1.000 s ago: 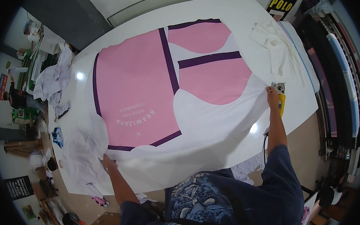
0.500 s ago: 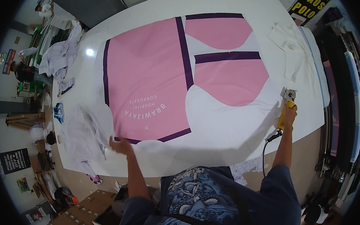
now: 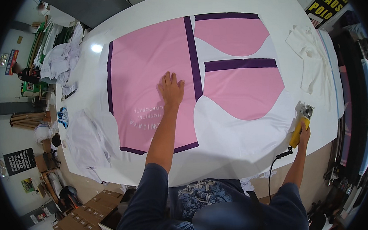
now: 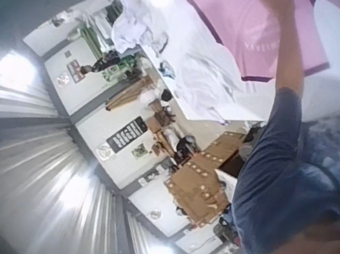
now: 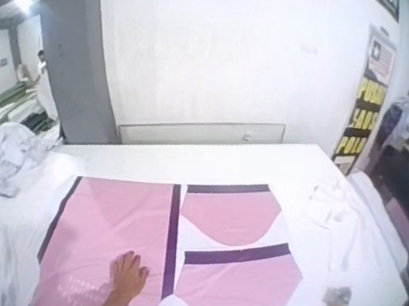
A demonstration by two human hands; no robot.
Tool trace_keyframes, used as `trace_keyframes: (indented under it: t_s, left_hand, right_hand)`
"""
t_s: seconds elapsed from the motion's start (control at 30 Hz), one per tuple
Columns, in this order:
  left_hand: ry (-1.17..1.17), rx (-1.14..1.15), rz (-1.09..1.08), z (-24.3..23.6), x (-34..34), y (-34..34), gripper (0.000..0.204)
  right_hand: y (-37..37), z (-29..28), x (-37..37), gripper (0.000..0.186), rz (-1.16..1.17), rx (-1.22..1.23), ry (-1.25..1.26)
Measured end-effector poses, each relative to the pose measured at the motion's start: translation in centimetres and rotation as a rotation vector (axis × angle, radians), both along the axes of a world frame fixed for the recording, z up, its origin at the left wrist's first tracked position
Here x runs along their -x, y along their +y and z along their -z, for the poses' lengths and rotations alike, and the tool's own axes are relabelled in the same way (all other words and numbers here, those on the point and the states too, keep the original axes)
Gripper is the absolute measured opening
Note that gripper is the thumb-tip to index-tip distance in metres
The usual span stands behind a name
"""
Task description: The person lays a white t-shirt on a table, places a pink and purple patterned design on top, and uses a yellow electric cutter to cut the fabric along the design's outline. The person then flips the shirt over and repeats the cutting process on the other side.
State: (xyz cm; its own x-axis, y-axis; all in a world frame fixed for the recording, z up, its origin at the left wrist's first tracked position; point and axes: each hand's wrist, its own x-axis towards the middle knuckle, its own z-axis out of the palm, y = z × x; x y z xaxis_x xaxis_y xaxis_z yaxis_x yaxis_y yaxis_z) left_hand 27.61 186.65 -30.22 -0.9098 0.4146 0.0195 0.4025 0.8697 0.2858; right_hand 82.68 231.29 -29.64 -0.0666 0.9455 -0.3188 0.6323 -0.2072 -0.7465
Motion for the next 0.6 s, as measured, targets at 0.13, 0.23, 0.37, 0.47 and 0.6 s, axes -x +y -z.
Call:
trace_keyframes:
  t_s: [0.13, 0.23, 0.37, 0.47, 0.6]
  left_hand:
    - [-0.057, 0.096, 0.029, -0.8, -0.9, 0.3, 0.061]
    - [-0.055, 0.091, 0.068, -0.9, -1.3, -0.5, 0.062]
    - [0.103, -0.175, 0.128, -0.7, -4.1, -5.0, 0.064]
    - [0.101, -0.163, 0.286, -0.5, -9.2, -9.3, 0.066]
    - [-0.070, 0.003, 0.711, -0.7, -19.6, -11.5, 0.064]
  right_hand:
    - [-2.9, -1.6, -0.9, 0.062, 0.088, 0.096, 0.443]
    - [-5.1, -3.6, -1.1, 0.061, 0.272, 0.194, 0.647]
    - [-9.1, -7.2, -0.4, 0.061, 0.063, 0.324, 0.990]
    - [-13.5, -9.5, 1.6, 0.061, 0.081, 0.408, 0.989]
    - [-20.6, -10.9, 4.1, 0.054, 0.128, 0.451, 0.929]
